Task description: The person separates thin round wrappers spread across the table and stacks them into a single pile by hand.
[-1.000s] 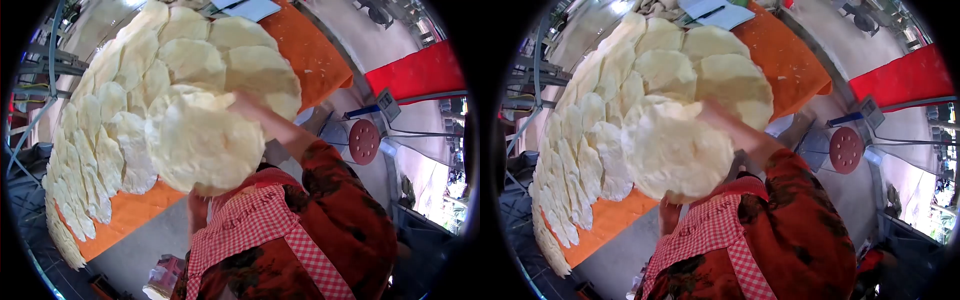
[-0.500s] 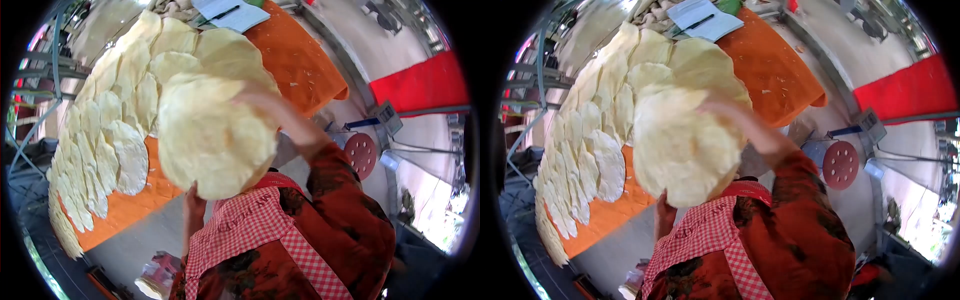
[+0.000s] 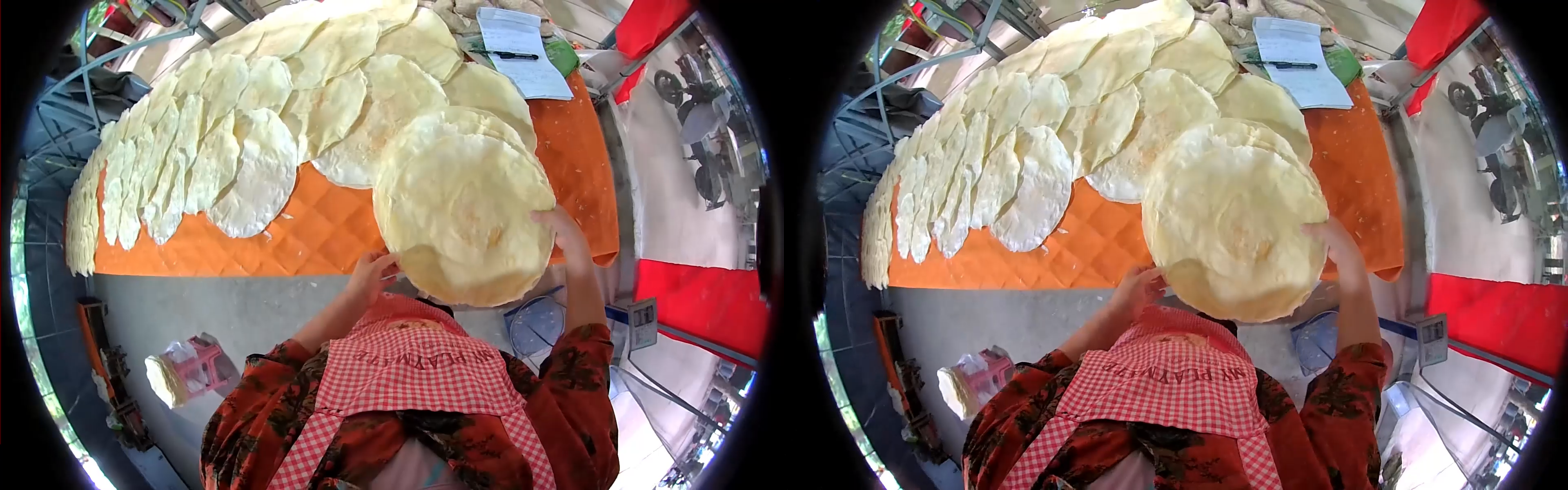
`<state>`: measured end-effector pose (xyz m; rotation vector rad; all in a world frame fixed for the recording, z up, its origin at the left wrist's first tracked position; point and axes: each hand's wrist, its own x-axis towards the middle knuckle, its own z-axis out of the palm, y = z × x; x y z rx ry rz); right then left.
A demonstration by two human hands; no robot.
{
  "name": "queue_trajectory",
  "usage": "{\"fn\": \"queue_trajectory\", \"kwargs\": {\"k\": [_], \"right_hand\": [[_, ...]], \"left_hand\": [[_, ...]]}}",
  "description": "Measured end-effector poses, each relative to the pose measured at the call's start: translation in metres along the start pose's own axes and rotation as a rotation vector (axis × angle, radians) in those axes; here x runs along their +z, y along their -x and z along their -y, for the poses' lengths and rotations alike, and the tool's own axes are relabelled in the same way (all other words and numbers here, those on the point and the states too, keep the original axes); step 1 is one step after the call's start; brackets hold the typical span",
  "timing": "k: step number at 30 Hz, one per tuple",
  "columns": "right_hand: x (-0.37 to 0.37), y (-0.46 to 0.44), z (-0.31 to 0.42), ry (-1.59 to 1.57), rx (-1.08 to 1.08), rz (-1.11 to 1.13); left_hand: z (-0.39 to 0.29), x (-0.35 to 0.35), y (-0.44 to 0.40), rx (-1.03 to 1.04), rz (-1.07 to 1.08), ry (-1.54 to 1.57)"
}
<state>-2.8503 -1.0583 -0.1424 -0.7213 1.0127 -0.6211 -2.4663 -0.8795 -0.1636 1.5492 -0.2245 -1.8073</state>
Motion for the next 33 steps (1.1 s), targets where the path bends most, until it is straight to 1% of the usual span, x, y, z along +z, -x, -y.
{"fn": "queue_trajectory", "kwargs": {"k": [1, 2, 5, 7, 8, 9, 12, 13, 16, 19, 20, 21, 22, 23, 25, 26, 27, 28, 29, 30, 31, 32, 33], "right_hand": [[0.005, 0.004, 0.007, 0.01, 0.005, 0.025], [0.017, 0.01, 0.018, 0.027, -0.041, -0.003], [0.092, 0.053, 0.063, 0.076, -0.179, -0.094], [0.158, 0.093, 0.1, 0.097, -0.287, -0.161], [0.176, 0.107, 0.116, 0.182, -0.275, -0.166], [0.196, 0.118, 0.132, 0.269, -0.265, -0.174], [0.264, 0.142, 0.174, 0.542, -0.235, -0.182], [0.287, 0.145, 0.184, 0.634, -0.22, -0.181], [0.355, 0.139, 0.198, 0.817, -0.276, -0.228], [0.398, 0.12, 0.212, 0.782, -0.341, -0.154], [0.408, 0.118, 0.215, 0.782, -0.355, -0.136], [0.431, 0.118, 0.214, 0.728, -0.447, -0.159], [0.451, 0.113, 0.204, 0.613, -0.566, -0.156], [0.468, 0.106, 0.192, 0.496, -0.68, -0.154], [0.452, 0.071, 0.177, 0.198, -0.623, -0.161], [0.417, 0.032, 0.169, 0.023, -0.464, -0.175], [0.409, 0.007, 0.145, 0.004, -0.483, -0.19], [0.414, -0.015, 0.118, 0.03, -0.543, -0.151], [0.401, -0.05, 0.082, -0.154, -0.344, -0.118], [0.394, -0.082, 0.042, -0.069, -0.446, -0.182], [0.4, -0.099, 0.007, -0.174, -0.329, -0.229], [0.391, -0.122, -0.034, -0.206, -0.354, -0.112], [0.381, -0.141, -0.072, -0.224, -0.306, -0.127]], "left_hand": [[0.0, -0.006, -0.001, -0.034, 0.075, 0.002], [-0.002, -0.011, -0.003, -0.064, 0.151, 0.004], [-0.005, -0.021, -0.003, -0.434, 0.347, 0.182], [-0.031, -0.001, 0.028, -0.406, 0.543, 0.246], [-0.04, 0.006, 0.039, -0.391, 0.644, 0.273], [-0.015, -0.006, 0.01, -0.364, 0.798, 0.38], [-0.024, -0.006, 0.006, -0.405, 0.896, 0.521], [-0.025, -0.008, 0.006, -0.388, 0.957, 0.521], [-0.052, -0.03, 0.018, -0.302, 0.972, 0.504], [-0.091, -0.058, 0.033, -0.099, 0.905, 0.554], [-0.106, -0.074, 0.027, -0.114, 0.943, 0.66], [-0.132, -0.091, 0.029, -0.037, 0.925, 0.69], [-0.151, -0.113, 0.021, 0.074, 0.869, 0.689], [-0.179, -0.133, 0.029, 0.247, 0.849, 0.743], [-0.216, -0.176, 0.04, 0.292, 0.858, 0.84], [-0.224, -0.202, 0.032, 0.34, 0.844, 0.851], [-0.226, -0.227, 0.022, 0.377, 0.818, 0.848], [-0.226, -0.25, 0.008, 0.395, 0.796, 0.837], [-0.224, -0.271, -0.008, 0.401, 0.777, 0.822], [-0.222, -0.288, -0.024, 0.406, 0.764, 0.804], [-0.217, -0.303, -0.038, 0.403, 0.746, 0.793], [-0.212, -0.311, -0.045, 0.398, 0.723, 0.771], [-0.205, -0.317, -0.046, 0.384, 0.699, 0.753]]}}
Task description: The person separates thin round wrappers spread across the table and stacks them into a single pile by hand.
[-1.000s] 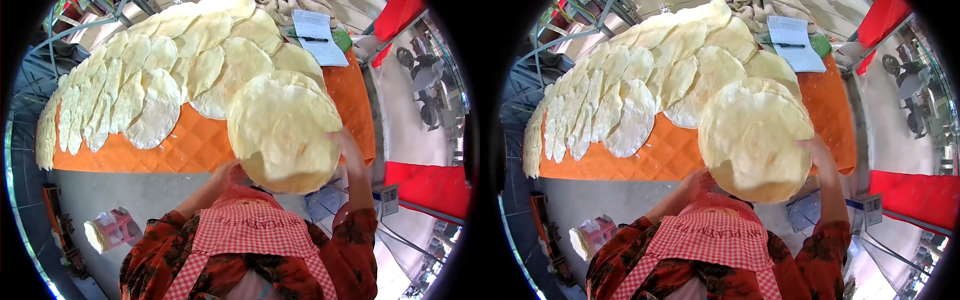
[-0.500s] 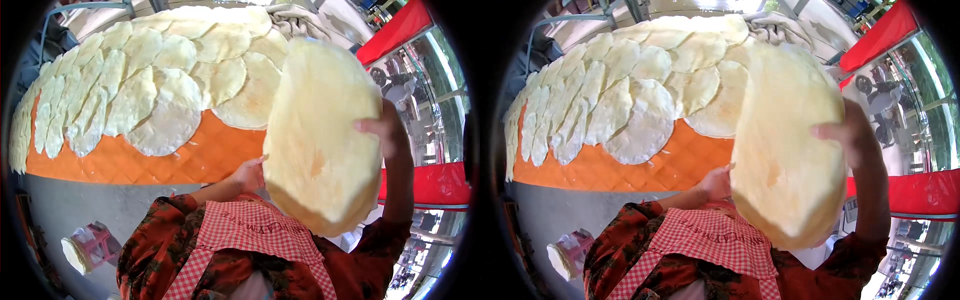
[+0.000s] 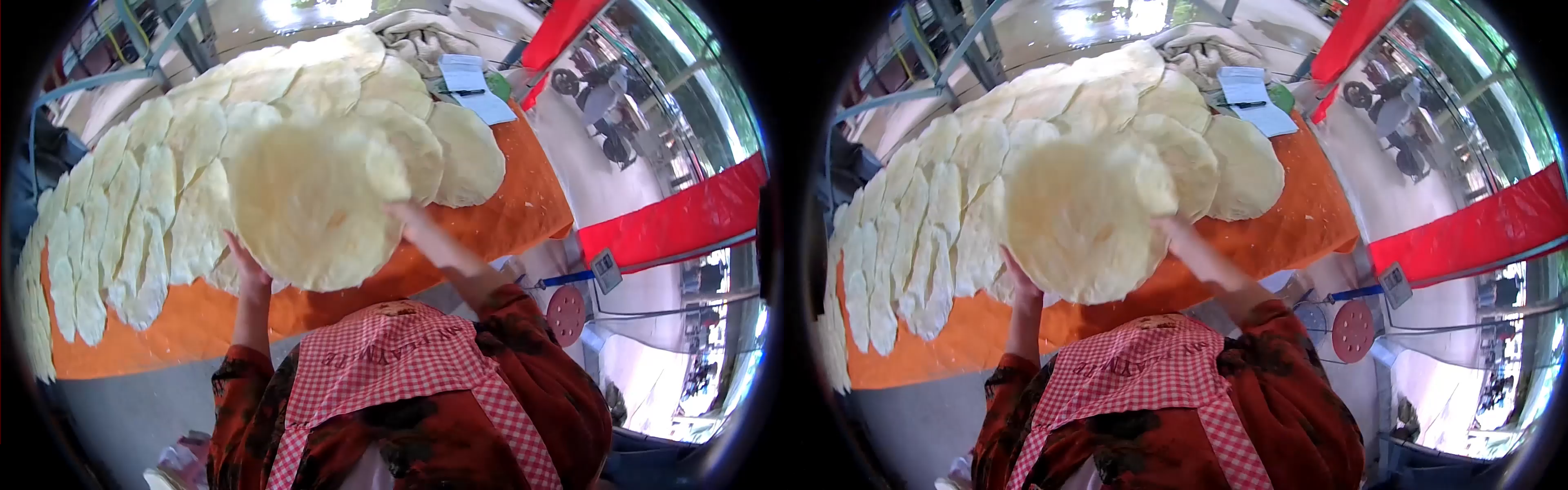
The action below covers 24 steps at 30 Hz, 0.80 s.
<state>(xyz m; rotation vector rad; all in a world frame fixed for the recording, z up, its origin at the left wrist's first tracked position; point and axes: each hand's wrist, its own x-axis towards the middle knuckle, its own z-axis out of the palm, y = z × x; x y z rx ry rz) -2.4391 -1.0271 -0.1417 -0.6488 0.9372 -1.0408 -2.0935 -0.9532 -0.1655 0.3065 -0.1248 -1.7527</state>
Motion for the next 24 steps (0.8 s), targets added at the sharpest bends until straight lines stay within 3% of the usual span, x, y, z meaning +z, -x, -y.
{"fn": "queue_trajectory", "kwargs": {"k": [1, 4, 6, 7, 8, 10, 12, 16, 20, 24], "right_hand": [[-0.013, -0.005, -0.026, -0.008, 0.048, -0.015], [-0.034, -0.006, -0.05, 0.311, -0.191, -0.045], [-0.033, 0.003, 0.016, 0.656, 0.204, -0.373], [-0.044, -0.003, 0.034, 0.807, -0.041, -0.487], [-0.124, -0.061, 0.003, 1.083, -0.509, -0.696], [-0.138, -0.081, 0.045, 1.217, -0.609, -0.866], [-0.151, -0.116, 0.053, 1.155, -0.32, -0.814], [-0.159, -0.151, 0.069, 0.667, -0.004, -0.557], [-0.179, -0.173, 0.06, 0.737, 0.041, -0.444], [-0.162, -0.16, 0.076, 0.697, -0.092, -0.409]], "left_hand": [[0.006, 0.028, 0.013, -0.003, -0.086, -0.09], [0.018, 0.009, 0.019, 0.13, -0.25, -0.25], [0.017, -0.002, 0.015, 0.085, -0.209, -0.311], [0.018, -0.008, 0.018, 0.062, -0.195, -0.338], [0.018, -0.013, 0.019, 0.058, -0.236, -0.308], [0.016, -0.013, 0.015, 0.048, -0.299, -0.213], [0.022, 0.005, 0.014, 0.058, -0.462, -0.218], [0.029, -0.005, 0.015, 0.115, -0.382, -0.279], [0.033, -0.006, 0.015, 0.195, -0.566, -0.4], [0.038, -0.007, 0.016, 0.2, -0.468, -0.427]]}}
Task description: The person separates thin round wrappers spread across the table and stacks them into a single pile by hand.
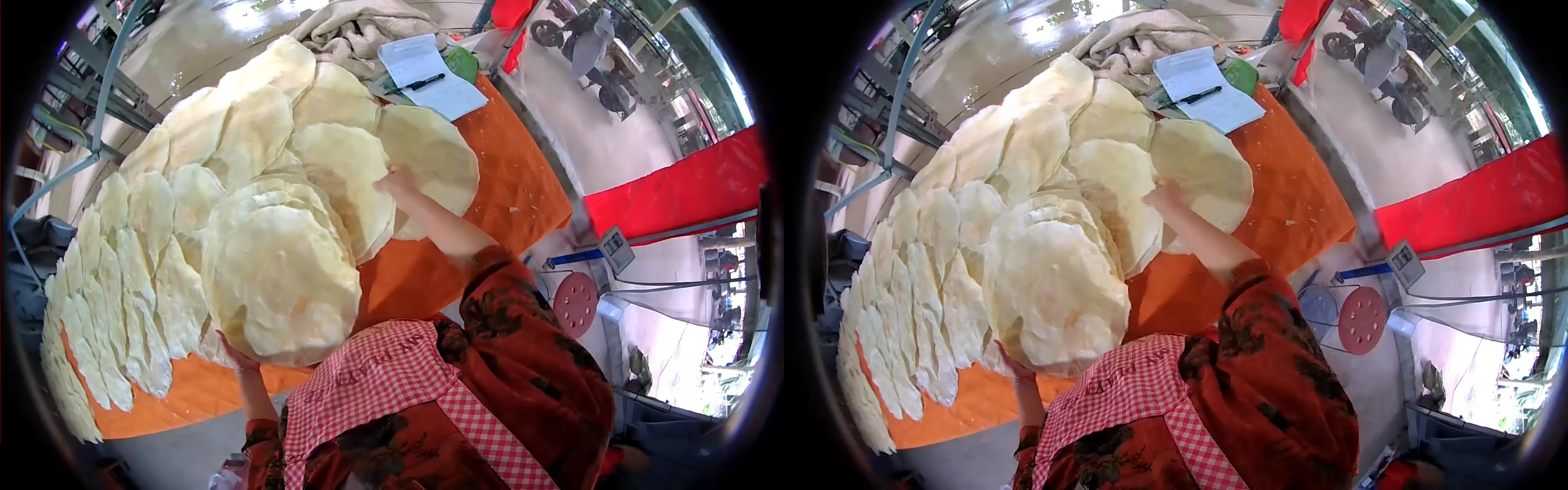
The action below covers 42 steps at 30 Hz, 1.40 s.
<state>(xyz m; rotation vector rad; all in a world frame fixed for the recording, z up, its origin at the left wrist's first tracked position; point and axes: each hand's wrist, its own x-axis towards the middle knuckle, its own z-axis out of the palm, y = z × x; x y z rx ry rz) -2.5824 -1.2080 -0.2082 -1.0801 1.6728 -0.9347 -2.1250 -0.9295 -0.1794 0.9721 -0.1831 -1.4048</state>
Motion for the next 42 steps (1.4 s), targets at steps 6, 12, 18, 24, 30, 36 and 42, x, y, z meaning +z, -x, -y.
{"fn": "queue_trajectory", "kwargs": {"k": [6, 12, 18, 24, 30, 36, 42], "right_hand": [[-0.111, -0.022, 0.019, -0.172, -0.146, -0.052], [-0.187, -0.06, -0.053, 0.811, -0.263, -0.378], [-0.187, -0.046, -0.006, 0.061, 0.084, -0.168], [-0.196, -0.058, 0.006, -0.088, 0.178, 0.258], [-0.14, 0.038, 0.211, 0.131, -0.348, 0.223], [-0.058, 0.094, 0.389, 0.287, -0.51, 0.603], [-0.027, 0.14, 0.432, -0.057, -0.291, 0.503]], "left_hand": [[0.003, 0.013, 0.028, 0.08, 0.002, -0.124], [0.025, 0.001, 0.064, -0.049, -0.112, -0.039], [0.049, -0.01, 0.067, -0.048, -0.36, -0.153], [0.052, -0.015, 0.063, -0.071, -0.305, -0.089], [0.048, 0.004, 0.067, 0.025, -0.27, -0.107], [0.043, 0.02, 0.087, -0.068, -0.406, -0.271], [0.04, 0.003, 0.103, 0.283, -0.378, -0.465]]}}
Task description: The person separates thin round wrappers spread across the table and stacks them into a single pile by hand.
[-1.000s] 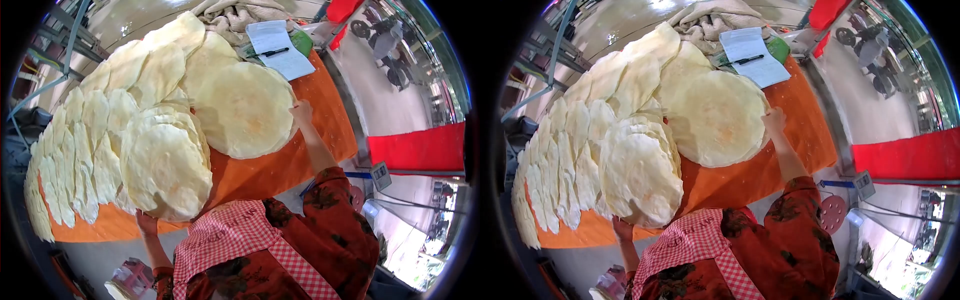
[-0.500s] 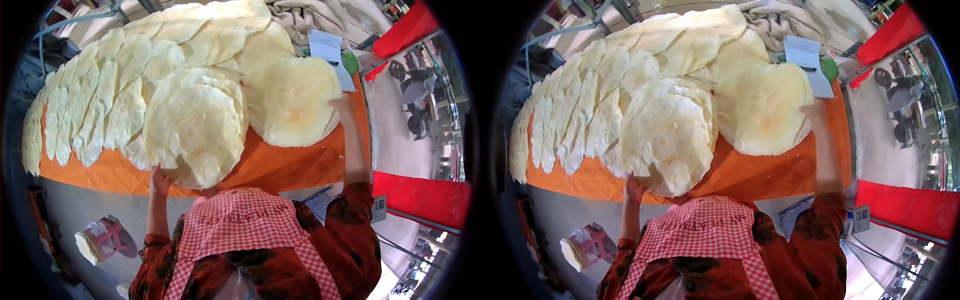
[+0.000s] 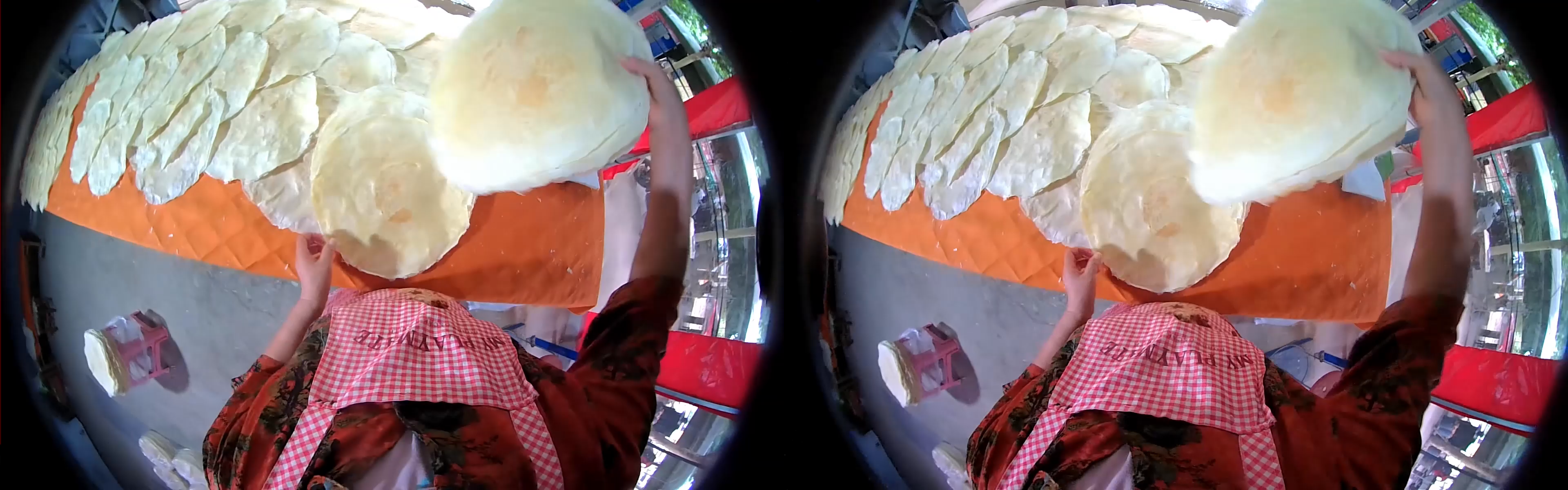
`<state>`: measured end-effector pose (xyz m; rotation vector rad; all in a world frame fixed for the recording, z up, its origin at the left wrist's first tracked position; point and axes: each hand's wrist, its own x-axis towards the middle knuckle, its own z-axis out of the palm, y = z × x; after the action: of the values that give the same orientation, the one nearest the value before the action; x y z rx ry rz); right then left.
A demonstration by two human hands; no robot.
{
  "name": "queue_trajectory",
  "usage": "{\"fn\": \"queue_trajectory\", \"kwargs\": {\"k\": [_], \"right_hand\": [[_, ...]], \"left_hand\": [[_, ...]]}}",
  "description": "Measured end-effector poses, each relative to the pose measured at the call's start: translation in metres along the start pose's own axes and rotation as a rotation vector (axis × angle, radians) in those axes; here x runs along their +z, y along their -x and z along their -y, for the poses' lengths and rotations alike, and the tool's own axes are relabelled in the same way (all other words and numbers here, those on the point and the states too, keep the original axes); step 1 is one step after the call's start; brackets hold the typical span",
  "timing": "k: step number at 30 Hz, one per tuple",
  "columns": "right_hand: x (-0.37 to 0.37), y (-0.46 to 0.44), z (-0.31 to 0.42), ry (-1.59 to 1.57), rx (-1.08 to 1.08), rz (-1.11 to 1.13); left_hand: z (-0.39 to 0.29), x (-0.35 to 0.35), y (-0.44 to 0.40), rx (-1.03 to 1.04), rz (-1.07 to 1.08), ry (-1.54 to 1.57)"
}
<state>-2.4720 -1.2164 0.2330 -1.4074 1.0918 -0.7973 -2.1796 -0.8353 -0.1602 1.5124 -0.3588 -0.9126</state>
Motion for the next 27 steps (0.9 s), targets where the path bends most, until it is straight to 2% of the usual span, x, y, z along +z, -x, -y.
{"fn": "queue_trajectory", "kwargs": {"k": [1, 2, 4, 5, 6, 7, 8, 9, 10, 11, 14, 17, 19, 21, 24, 27], "right_hand": [[0.023, 0.027, -0.012, -0.034, -0.045, -0.14], [0.04, 0.05, -0.027, -0.068, -0.09, -0.281], [0.051, 0.075, -0.09, -0.258, -0.152, -0.038], [0.069, 0.081, -0.134, -0.404, -0.063, -0.119], [0.086, 0.087, -0.177, -0.556, 0.013, -0.213], [0.117, 0.108, -0.212, -0.591, 0.031, -0.139], [0.132, 0.119, -0.267, -0.626, 0.215, -0.179], [0.154, 0.136, -0.303, -0.617, 0.308, -0.166], [0.156, 0.151, -0.327, -0.467, 0.53, -0.032], [0.162, 0.161, -0.333, -0.313, 0.746, 0.103], [0.165, 0.173, -0.333, 0.423, 0.524, 0.142], [0.185, 0.17, -0.313, 0.546, 0.006, 0.126], [0.22, 0.161, -0.305, 0.489, -0.183, 0.246], [0.258, 0.15, -0.303, 0.658, -0.553, 0.265], [0.286, 0.137, -0.318, 0.725, -0.57, 0.393], [0.29, 0.132, -0.325, 0.758, -0.574, 0.404]], "left_hand": [[-0.014, -0.001, 0.001, 0.126, 0.002, 0.006], [-0.03, -0.005, 0.001, -0.01, 0.129, 0.146], [-0.044, -0.003, -0.005, -0.198, 0.35, 0.513], [-0.047, 0.0, -0.01, -0.288, 0.46, 0.695], [-0.042, 0.003, -0.016, -0.334, 0.537, 0.753], [-0.042, 0.008, -0.022, -0.407, 0.525, 0.817], [-0.042, 0.014, -0.028, -0.481, 0.508, 0.878], [-0.042, 0.019, -0.033, -0.558, 0.487, 0.936], [-0.04, 0.025, -0.038, -0.485, 0.541, 0.953], [-0.037, 0.024, -0.042, -0.503, 0.554, 0.951], [-0.03, 0.016, -0.043, -0.554, 0.602, 0.961], [-0.039, 0.017, -0.036, -0.567, 0.539, 0.896], [-0.045, 0.021, -0.031, -0.535, 0.549, 0.863], [-0.046, 0.021, -0.031, -0.507, 0.557, 0.845], [-0.037, 0.017, -0.034, -0.464, 0.554, 0.803], [-0.029, 0.014, -0.034, -0.387, 0.553, 0.684]]}}
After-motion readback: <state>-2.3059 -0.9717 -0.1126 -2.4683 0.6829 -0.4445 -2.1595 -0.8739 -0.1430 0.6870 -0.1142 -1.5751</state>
